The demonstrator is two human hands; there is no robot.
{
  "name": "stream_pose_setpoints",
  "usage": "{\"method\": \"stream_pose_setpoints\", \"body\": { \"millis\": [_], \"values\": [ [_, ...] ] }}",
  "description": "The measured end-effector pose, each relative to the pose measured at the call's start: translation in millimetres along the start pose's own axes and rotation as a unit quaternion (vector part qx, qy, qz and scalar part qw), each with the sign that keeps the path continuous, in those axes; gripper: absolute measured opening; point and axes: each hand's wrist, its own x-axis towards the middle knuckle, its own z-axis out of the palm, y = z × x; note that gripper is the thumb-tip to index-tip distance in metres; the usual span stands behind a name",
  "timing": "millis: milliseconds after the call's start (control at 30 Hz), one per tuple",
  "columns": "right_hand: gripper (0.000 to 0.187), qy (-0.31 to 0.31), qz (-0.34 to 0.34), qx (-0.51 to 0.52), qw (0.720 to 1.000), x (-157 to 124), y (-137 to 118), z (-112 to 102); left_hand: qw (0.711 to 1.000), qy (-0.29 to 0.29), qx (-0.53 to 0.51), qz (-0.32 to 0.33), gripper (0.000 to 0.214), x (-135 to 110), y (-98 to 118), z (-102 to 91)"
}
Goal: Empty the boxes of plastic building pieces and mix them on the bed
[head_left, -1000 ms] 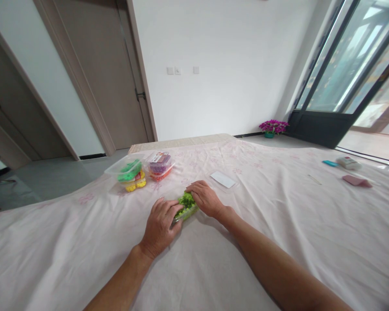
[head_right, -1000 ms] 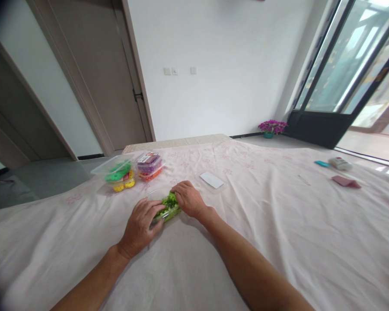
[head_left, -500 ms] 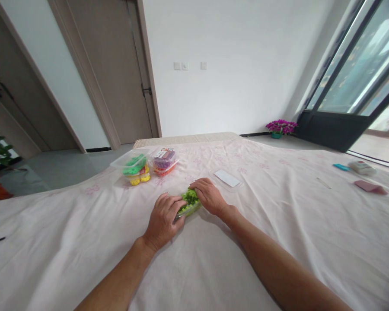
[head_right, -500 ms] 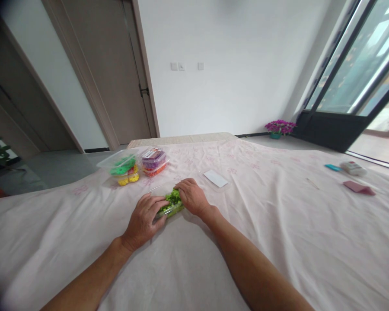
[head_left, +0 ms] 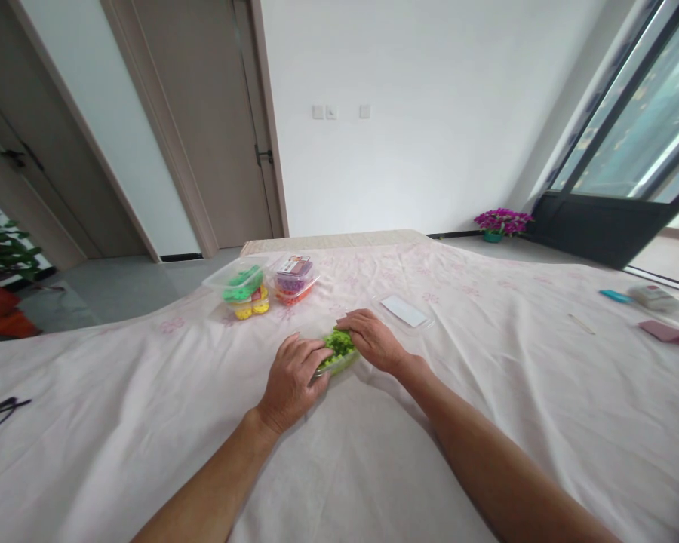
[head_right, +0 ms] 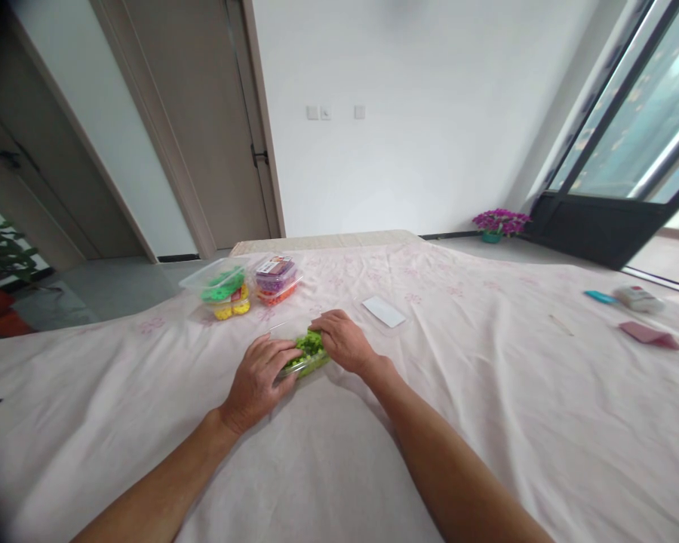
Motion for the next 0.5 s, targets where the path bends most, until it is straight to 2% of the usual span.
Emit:
{"method": "stream_pose_setpoints", "body": {
  "millis": [233,367,433,500],
  "values": [
    [0.030,0.107,0.052,0.057,0.991,-9.9,5.6,10.9,1.000,0.010,-0.006,-0.003,0.027,0.2,0.9,0.6],
    [0.030,0.198,0.158,-0.012,0.967,-12.3,21.2,5.1,1.000,0.009,-0.016,-0.004,0.030,-1.8,-0.7,1.2],
    [0.033,0.181,0.232,-0.104,0.950,-15.0,32.3,-3.7,1.000,0.014,-0.016,-0.011,0.036,-2.6,-2.4,1.4],
    [0.043,0.123,0.304,-0.205,0.922,-19.9,43.3,-14.2,0.999,0.027,-0.007,-0.033,0.046,-3.1,-4.8,2.2]
  ]
}}
